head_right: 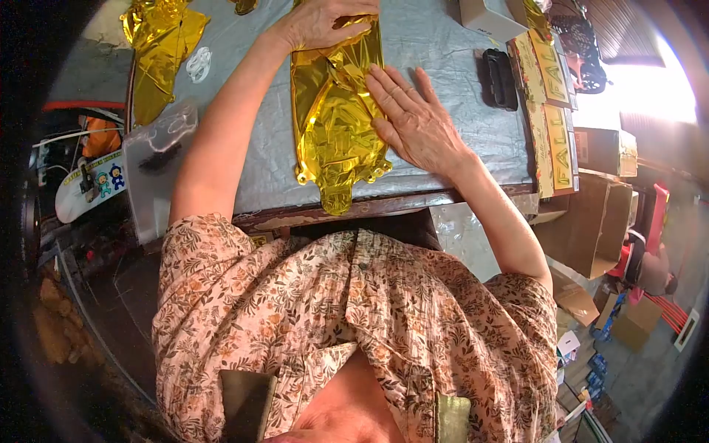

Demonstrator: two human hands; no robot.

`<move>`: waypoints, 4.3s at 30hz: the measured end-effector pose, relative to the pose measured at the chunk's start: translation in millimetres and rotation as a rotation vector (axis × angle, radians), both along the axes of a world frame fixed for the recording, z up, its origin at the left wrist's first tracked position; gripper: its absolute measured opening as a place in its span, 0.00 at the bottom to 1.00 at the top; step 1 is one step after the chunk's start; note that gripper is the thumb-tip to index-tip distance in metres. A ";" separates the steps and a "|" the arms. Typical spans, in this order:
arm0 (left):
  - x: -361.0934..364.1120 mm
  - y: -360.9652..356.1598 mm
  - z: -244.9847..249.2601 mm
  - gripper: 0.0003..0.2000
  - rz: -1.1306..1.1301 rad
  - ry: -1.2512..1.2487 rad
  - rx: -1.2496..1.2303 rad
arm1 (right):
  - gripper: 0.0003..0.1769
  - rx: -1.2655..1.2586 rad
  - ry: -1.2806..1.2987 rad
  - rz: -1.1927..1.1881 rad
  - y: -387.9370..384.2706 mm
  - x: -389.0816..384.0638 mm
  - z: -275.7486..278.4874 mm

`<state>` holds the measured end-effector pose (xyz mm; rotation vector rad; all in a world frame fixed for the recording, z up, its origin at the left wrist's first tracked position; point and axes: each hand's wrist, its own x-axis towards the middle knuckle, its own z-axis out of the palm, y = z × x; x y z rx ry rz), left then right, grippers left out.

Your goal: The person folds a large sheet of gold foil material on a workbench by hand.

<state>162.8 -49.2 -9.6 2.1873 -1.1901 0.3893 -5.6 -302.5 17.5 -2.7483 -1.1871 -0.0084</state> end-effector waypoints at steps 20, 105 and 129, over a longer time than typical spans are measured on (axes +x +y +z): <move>2.2 0.8 -5.7 0.20 -0.009 -0.012 0.019 | 0.27 0.282 0.029 0.067 -14.3 38.4 16.6; -10.3 12.6 45.0 0.11 -0.061 0.003 0.017 | 0.27 0.164 -0.257 0.119 24.2 90.5 -8.9; 10.8 5.3 15.3 0.09 -0.065 0.030 0.151 | 0.41 0.086 0.003 0.517 55.8 101.7 -17.5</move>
